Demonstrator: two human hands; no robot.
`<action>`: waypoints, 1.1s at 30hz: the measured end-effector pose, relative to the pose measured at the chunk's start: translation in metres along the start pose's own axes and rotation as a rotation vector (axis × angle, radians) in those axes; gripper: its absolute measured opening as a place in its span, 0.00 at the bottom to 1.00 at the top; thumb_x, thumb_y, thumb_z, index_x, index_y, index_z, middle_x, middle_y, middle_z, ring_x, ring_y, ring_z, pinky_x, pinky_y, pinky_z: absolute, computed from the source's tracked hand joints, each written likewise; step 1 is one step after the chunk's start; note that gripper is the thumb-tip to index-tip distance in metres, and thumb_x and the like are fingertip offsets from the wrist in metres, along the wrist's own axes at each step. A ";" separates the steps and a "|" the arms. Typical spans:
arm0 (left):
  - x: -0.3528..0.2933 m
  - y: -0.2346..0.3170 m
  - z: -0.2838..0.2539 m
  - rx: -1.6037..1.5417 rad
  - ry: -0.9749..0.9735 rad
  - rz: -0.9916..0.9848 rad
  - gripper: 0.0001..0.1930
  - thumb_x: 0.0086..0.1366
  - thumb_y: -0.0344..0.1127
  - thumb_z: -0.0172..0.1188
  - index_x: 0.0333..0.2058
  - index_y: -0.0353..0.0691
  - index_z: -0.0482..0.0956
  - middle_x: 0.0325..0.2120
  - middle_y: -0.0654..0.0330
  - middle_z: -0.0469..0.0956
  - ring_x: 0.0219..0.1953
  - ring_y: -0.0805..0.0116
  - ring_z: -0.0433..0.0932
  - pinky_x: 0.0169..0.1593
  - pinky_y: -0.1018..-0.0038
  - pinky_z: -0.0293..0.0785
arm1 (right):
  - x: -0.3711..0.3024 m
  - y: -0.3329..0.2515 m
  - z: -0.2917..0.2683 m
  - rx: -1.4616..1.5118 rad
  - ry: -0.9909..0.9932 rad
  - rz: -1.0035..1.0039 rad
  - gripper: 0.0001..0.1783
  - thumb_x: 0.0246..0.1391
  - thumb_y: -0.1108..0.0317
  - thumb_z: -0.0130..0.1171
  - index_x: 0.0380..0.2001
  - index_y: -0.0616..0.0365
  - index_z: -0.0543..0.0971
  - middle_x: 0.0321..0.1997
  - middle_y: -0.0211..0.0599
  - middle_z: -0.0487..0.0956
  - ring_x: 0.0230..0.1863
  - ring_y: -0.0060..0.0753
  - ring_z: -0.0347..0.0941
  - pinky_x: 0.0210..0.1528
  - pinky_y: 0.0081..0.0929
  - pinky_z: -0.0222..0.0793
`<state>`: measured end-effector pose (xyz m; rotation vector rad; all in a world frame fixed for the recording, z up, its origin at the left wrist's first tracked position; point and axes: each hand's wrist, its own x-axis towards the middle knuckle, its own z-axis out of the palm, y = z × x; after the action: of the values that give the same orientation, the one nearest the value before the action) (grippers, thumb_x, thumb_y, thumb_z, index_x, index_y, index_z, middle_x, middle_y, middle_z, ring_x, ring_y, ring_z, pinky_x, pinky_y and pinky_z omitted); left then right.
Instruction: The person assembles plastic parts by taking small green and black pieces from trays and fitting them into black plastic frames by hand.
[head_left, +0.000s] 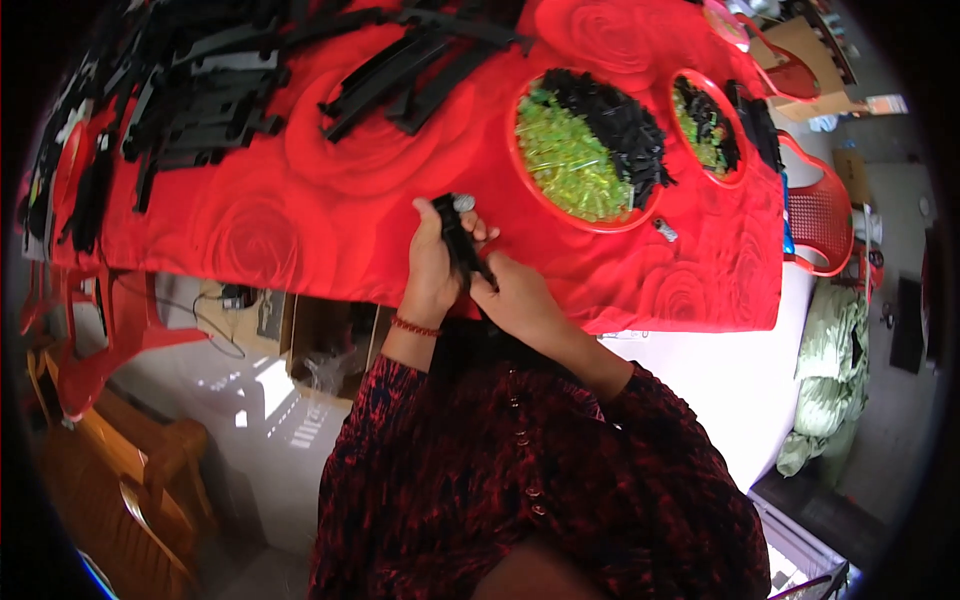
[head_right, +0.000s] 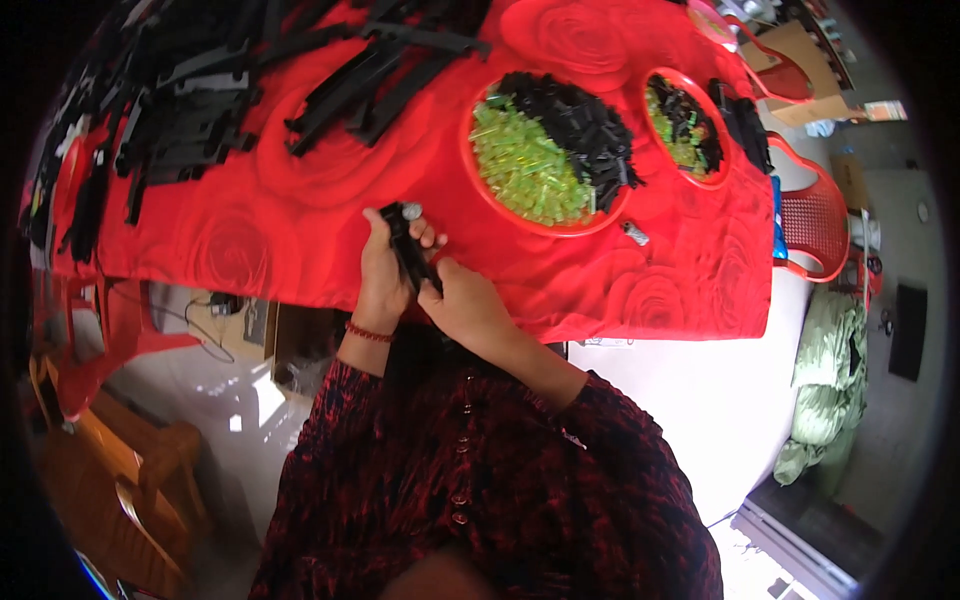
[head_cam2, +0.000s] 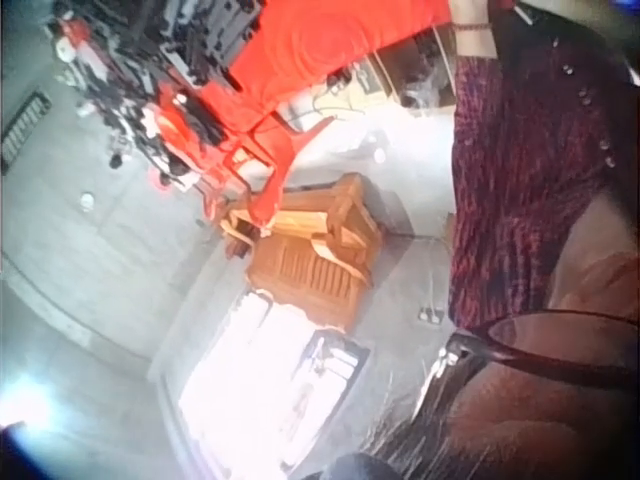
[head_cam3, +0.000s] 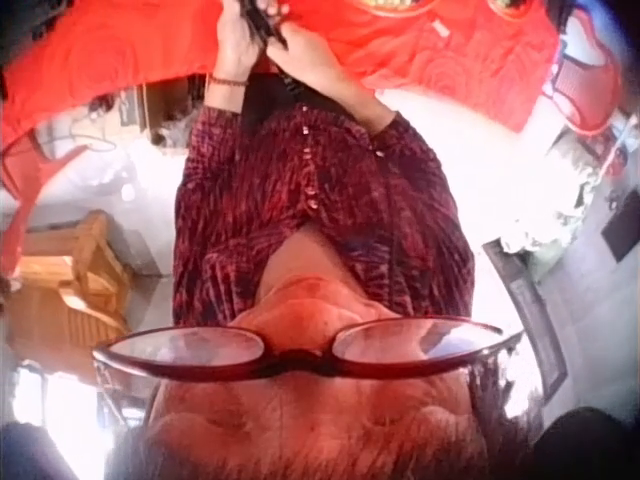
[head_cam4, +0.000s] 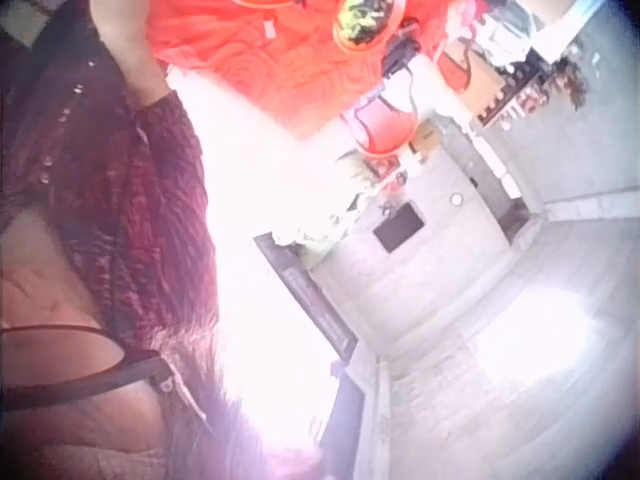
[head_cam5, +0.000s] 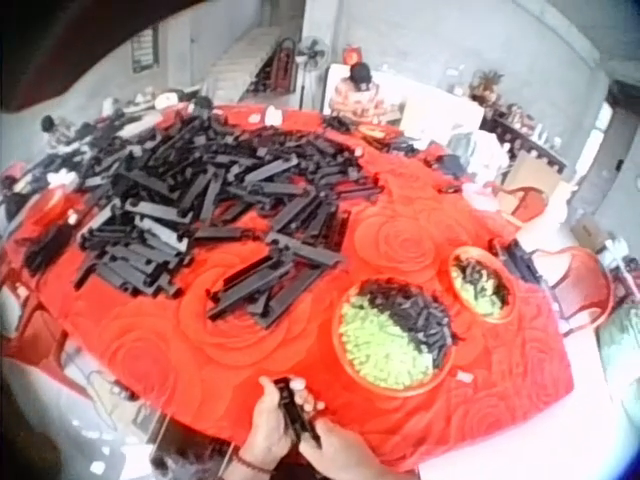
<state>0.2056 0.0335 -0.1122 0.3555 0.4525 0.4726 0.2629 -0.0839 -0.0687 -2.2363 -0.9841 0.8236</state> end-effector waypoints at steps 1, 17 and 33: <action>-0.003 -0.002 -0.001 0.010 0.028 0.029 0.34 0.70 0.67 0.30 0.37 0.37 0.67 0.24 0.63 0.65 0.29 0.66 0.67 0.48 0.62 0.74 | 0.000 -0.001 -0.001 -0.015 -0.001 -0.007 0.17 0.56 0.59 0.56 0.32 0.66 0.72 0.27 0.59 0.78 0.32 0.64 0.76 0.36 0.53 0.72; -0.037 -0.002 0.034 0.676 -0.006 0.040 0.20 0.76 0.48 0.44 0.47 0.33 0.70 0.37 0.57 0.79 0.37 0.71 0.79 0.45 0.74 0.76 | -0.007 -0.008 -0.050 0.155 -0.143 -0.008 0.17 0.58 0.59 0.58 0.33 0.66 0.74 0.28 0.50 0.80 0.32 0.53 0.79 0.33 0.43 0.73; -0.061 0.014 0.046 0.543 -0.149 -0.256 0.29 0.75 0.58 0.39 0.50 0.34 0.72 0.39 0.57 0.79 0.34 0.68 0.80 0.36 0.73 0.80 | -0.001 -0.007 -0.068 0.743 0.097 0.054 0.16 0.64 0.61 0.56 0.45 0.62 0.70 0.31 0.30 0.76 0.25 0.15 0.71 0.24 0.16 0.65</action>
<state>0.1750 0.0042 -0.0469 0.8384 0.4696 0.0641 0.3079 -0.0971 -0.0191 -1.6391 -0.4571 0.9064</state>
